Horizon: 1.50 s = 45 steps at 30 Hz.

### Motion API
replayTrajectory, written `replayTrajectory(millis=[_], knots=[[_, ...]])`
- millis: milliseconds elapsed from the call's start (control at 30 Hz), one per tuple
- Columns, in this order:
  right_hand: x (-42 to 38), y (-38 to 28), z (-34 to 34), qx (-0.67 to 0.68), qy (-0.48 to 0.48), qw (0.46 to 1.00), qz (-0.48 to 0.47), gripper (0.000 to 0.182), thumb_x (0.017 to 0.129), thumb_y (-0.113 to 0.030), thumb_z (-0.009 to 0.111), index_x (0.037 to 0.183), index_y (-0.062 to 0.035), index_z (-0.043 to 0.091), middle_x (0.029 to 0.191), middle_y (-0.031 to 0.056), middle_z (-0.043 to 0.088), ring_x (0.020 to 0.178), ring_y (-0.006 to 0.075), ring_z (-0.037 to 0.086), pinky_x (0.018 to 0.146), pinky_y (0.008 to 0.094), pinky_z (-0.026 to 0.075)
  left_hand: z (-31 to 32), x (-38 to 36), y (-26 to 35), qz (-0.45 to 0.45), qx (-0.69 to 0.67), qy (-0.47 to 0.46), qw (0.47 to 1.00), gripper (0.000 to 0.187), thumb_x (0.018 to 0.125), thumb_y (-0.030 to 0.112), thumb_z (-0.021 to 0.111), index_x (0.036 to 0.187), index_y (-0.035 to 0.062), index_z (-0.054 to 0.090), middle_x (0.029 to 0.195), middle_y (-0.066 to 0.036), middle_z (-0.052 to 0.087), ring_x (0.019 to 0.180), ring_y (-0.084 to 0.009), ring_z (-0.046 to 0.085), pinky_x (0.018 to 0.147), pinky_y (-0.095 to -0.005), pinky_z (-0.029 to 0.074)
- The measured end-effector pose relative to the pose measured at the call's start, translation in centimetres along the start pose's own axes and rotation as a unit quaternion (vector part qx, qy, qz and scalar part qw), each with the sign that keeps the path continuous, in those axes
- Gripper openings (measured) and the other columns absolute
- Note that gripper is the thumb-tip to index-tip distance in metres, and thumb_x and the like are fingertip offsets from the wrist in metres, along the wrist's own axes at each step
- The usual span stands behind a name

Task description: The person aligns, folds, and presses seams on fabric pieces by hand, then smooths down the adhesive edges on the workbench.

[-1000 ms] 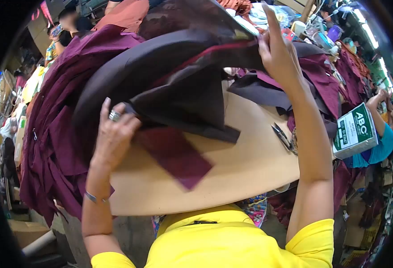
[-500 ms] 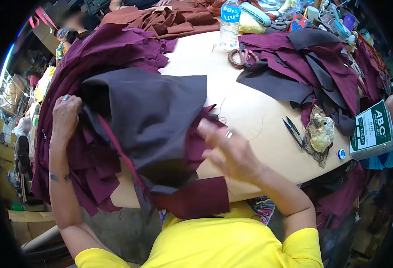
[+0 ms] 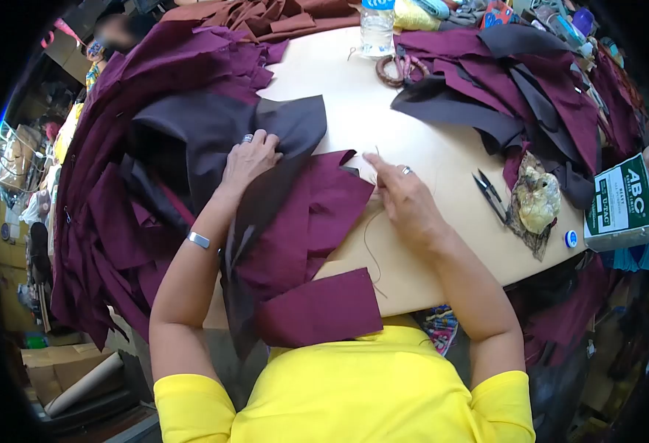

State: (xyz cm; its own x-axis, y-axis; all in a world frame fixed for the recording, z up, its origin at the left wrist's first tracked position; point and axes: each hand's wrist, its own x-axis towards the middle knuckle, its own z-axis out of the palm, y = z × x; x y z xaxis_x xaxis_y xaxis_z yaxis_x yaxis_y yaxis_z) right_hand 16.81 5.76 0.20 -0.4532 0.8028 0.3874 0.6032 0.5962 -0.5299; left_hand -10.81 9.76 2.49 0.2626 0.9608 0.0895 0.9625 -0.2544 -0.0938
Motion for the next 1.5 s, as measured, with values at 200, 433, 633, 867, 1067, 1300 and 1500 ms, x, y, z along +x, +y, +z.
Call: replayTrajectory(millis=[200, 433, 633, 867, 1067, 1300, 1500], knots=[[0.8, 0.3, -0.6, 0.139, 0.027, 0.987, 0.078, 0.051, 0.079, 0.004, 0.047, 0.129, -0.0066, 0.040, 0.084, 0.0152, 0.058, 0.077, 0.0293, 0.058, 0.073, 0.0358, 0.046, 3.0, -1.8, -2.1, 0.001, -0.215, 0.138, 0.967, 0.012, 0.083, 0.014, 0.052, 0.092, 0.0058, 0.051, 0.085, -0.012, 0.052, 0.080, -0.0301, 0.059, 0.066, -0.0384, 0.049], [0.9, -1.1, 0.2, 0.269, 0.029, 0.954, 0.131, 0.049, 0.085, -0.005, 0.052, 0.131, -0.0109, 0.039, 0.083, 0.0114, 0.058, 0.074, 0.0249, 0.058, 0.072, 0.0336, 0.045, -3.1, -7.7, -3.8, -0.036, -0.265, 0.097, 0.959, 0.012, 0.084, 0.013, 0.051, 0.093, 0.0052, 0.052, 0.086, -0.012, 0.053, 0.081, -0.0281, 0.059, 0.068, -0.0373, 0.049], [0.7, -1.4, 0.6, 0.171, 0.031, 0.983, 0.062, 0.054, 0.082, -0.004, 0.058, 0.131, -0.0136, 0.039, 0.083, 0.0083, 0.056, 0.074, 0.0218, 0.055, 0.070, 0.0359, 0.046, -6.7, -12.2, -5.7, -0.045, -0.209, 0.057, 0.975, 0.012, 0.085, 0.013, 0.050, 0.093, 0.0046, 0.052, 0.088, -0.011, 0.055, 0.082, -0.0263, 0.059, 0.070, -0.0364, 0.049], [-0.9, -4.7, -0.6, 0.132, 0.014, 0.986, -0.101, 0.061, 0.077, -0.004, 0.062, 0.133, -0.0113, 0.038, 0.089, 0.0071, 0.056, 0.078, 0.0221, 0.054, 0.076, 0.0317, 0.045, -6.6, -10.8, -7.8, -0.068, -0.162, 0.080, 0.981, 0.012, 0.086, 0.012, 0.050, 0.095, 0.0040, 0.053, 0.089, -0.011, 0.056, 0.083, -0.0243, 0.059, 0.072, -0.0353, 0.048], [-4.7, -9.1, 1.2, 0.050, -0.207, 0.968, -0.130, 0.072, 0.076, -0.006, 0.061, 0.139, -0.0152, 0.027, 0.097, 0.0105, 0.058, 0.083, 0.0257, 0.055, 0.084, 0.0381, 0.040, -6.6, -10.6, -8.0, -0.074, -0.162, 0.083, 0.981, 0.012, 0.088, 0.011, 0.049, 0.095, 0.0034, 0.053, 0.091, -0.010, 0.057, 0.084, -0.0226, 0.059, 0.073, -0.0344, 0.048], [-3.5, -7.4, -1.6, 0.095, -0.148, 0.983, -0.056, 0.075, 0.071, -0.006, 0.064, 0.138, -0.0135, 0.029, 0.097, 0.0091, 0.057, 0.083, 0.0269, 0.055, 0.078, 0.0374, 0.040, -7.5, -13.4, -7.9, -0.077, -0.170, 0.062, 0.981, 0.012, 0.089, 0.010, 0.048, 0.096, 0.0028, 0.054, 0.092, -0.010, 0.059, 0.085, -0.0206, 0.059, 0.076, -0.0333, 0.048], [-4.9, -10.7, 2.6, 0.015, -0.154, 0.981, -0.116, 0.082, 0.070, -0.013, 0.070, 0.139, -0.0124, 0.025, 0.104, 0.0093, 0.053, 0.095, 0.0263, 0.050, 0.085, 0.0398, 0.036, -8.0, -14.3, -8.9, -0.086, -0.138, 0.053, 0.985, 0.012, 0.090, 0.009, 0.048, 0.097, 0.0022, 0.054, 0.094, -0.009, 0.060, 0.087, -0.0189, 0.059, 0.077, -0.0324, 0.048]])
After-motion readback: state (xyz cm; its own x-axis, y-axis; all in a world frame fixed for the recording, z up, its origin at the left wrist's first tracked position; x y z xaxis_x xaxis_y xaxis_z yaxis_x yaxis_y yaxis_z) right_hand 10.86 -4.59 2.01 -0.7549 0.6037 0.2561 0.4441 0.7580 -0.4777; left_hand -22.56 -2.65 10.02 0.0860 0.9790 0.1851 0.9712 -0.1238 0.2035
